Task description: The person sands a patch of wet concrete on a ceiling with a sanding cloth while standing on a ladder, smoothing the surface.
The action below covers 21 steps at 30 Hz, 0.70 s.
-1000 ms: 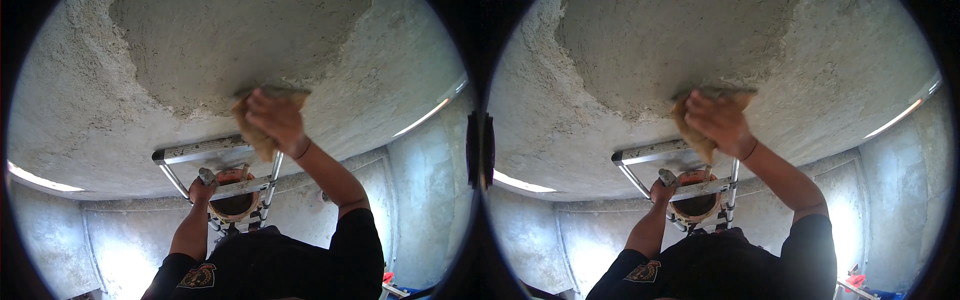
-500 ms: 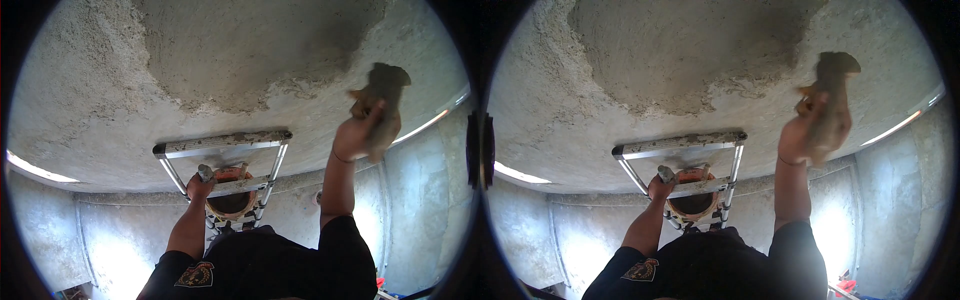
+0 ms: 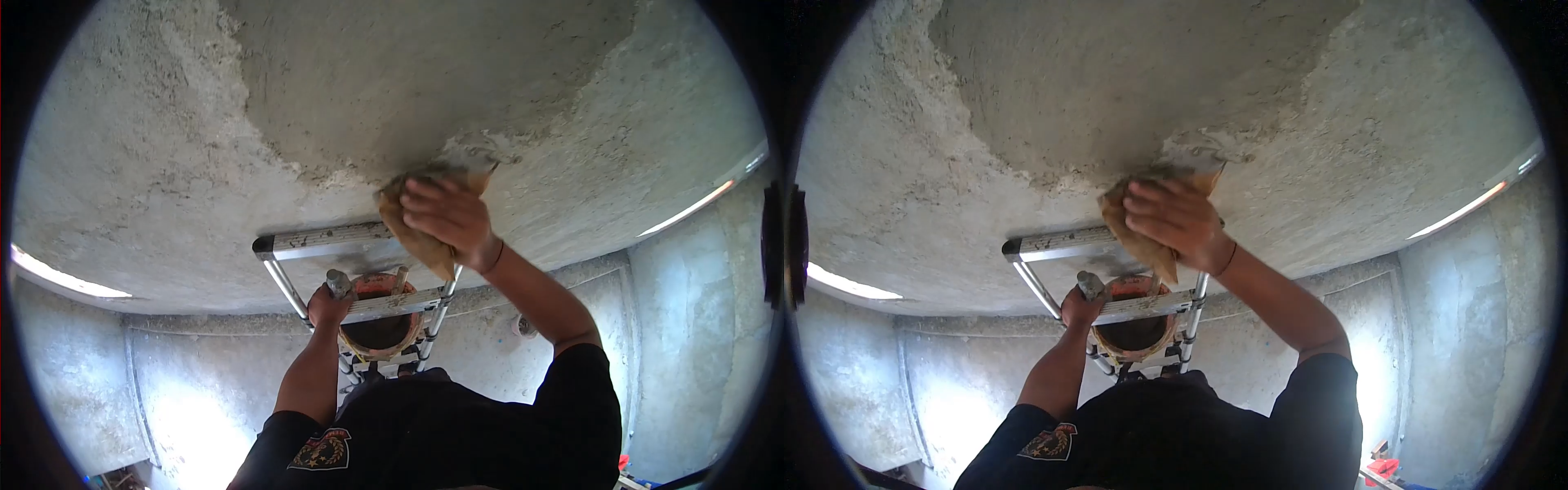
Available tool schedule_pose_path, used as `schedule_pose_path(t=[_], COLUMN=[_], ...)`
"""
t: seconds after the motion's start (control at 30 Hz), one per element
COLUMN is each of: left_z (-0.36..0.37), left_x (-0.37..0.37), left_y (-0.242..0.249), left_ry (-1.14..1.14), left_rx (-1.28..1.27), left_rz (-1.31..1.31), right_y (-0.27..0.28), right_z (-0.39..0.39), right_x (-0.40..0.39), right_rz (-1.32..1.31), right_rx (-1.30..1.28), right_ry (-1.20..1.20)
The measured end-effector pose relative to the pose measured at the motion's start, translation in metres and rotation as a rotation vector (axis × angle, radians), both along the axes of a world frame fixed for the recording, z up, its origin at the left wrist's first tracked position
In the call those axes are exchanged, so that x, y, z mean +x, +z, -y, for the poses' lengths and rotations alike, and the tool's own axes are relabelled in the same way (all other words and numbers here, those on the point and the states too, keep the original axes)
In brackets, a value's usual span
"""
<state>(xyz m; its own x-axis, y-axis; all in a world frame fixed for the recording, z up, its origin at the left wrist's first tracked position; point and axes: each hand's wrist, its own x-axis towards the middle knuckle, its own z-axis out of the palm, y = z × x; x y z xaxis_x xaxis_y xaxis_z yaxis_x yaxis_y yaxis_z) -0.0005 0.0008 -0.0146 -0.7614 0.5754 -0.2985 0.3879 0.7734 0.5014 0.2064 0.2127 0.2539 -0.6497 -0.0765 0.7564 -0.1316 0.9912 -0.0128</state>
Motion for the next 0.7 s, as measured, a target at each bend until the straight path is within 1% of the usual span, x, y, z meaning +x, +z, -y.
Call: schedule_pose_path(t=[0.03, 0.1, 0.17, 0.2, 0.23, 0.27, 0.33, 0.4, 0.43, 0.5, 0.57, 0.6, 0.67, 0.7], left_z=[0.001, 0.0, -0.002, 0.0, 0.0, 0.001, 0.0, -0.001, 0.0, 0.0, 0.0, -0.001, 0.001, 0.003], left_x=[0.002, 0.006, 0.003, 0.001, 0.002, 0.004, 0.008, 0.007, 0.006, 0.003, 0.003, 0.002, 0.002, 0.001], left_y=[0.006, 0.014, 0.005, 0.001, 0.004, 0.01, 0.021, 0.016, 0.012, 0.006, 0.001, 0.002, 0.004, 0.0], left_ry=[0.013, 0.037, 0.031, 0.023, 0.03, 0.025, 0.024, 0.015, 0.012, 0.003, 0.011, 0.012, -0.006, -0.008], left_rx=[0.009, 0.011, 0.005, -0.015, -0.007, -0.002, 0.008, 0.003, -0.009, -0.004, -0.005, -0.001, 0.009, 0.01], left_rz=[0.01, 0.008, 0.006, -0.002, 0.009, 0.01, -0.001, -0.016, -0.028, -0.037, -0.034, -0.037, 0.001, -0.002], right_y=[-0.003, -0.009, 0.033, 0.021, 0.034, 0.062, 0.093, 0.113, 0.107, 0.086, 0.075, 0.07, 0.058, 0.055], right_z=[0.009, 0.026, 0.039, 0.019, 0.011, -0.008, -0.025, -0.051, -0.059, -0.073, -0.048, -0.04, -0.025, -0.017], right_x=[0.004, 0.014, 0.039, 0.055, 0.062, 0.055, 0.054, 0.04, 0.034, 0.019, 0.01, 0.011, 0.017, 0.018], right_rz=[-0.002, -0.35, -0.414, -0.492, -0.5, -0.979, -1.034, -1.06, -1.066, -0.789, -0.62, -0.623, -0.427, -0.431], right_rx=[0.014, -0.929, -0.822, -0.733, -0.513, -0.554, -0.502, -0.013, -0.009, 0.134, 0.15, 0.153, -0.01, -0.008], right_ry=[-0.011, 0.136, -0.43, -0.513, -0.857, -0.503, -0.523, -0.266, -0.271, -0.327, -0.396, -0.394, -0.247, -0.249])
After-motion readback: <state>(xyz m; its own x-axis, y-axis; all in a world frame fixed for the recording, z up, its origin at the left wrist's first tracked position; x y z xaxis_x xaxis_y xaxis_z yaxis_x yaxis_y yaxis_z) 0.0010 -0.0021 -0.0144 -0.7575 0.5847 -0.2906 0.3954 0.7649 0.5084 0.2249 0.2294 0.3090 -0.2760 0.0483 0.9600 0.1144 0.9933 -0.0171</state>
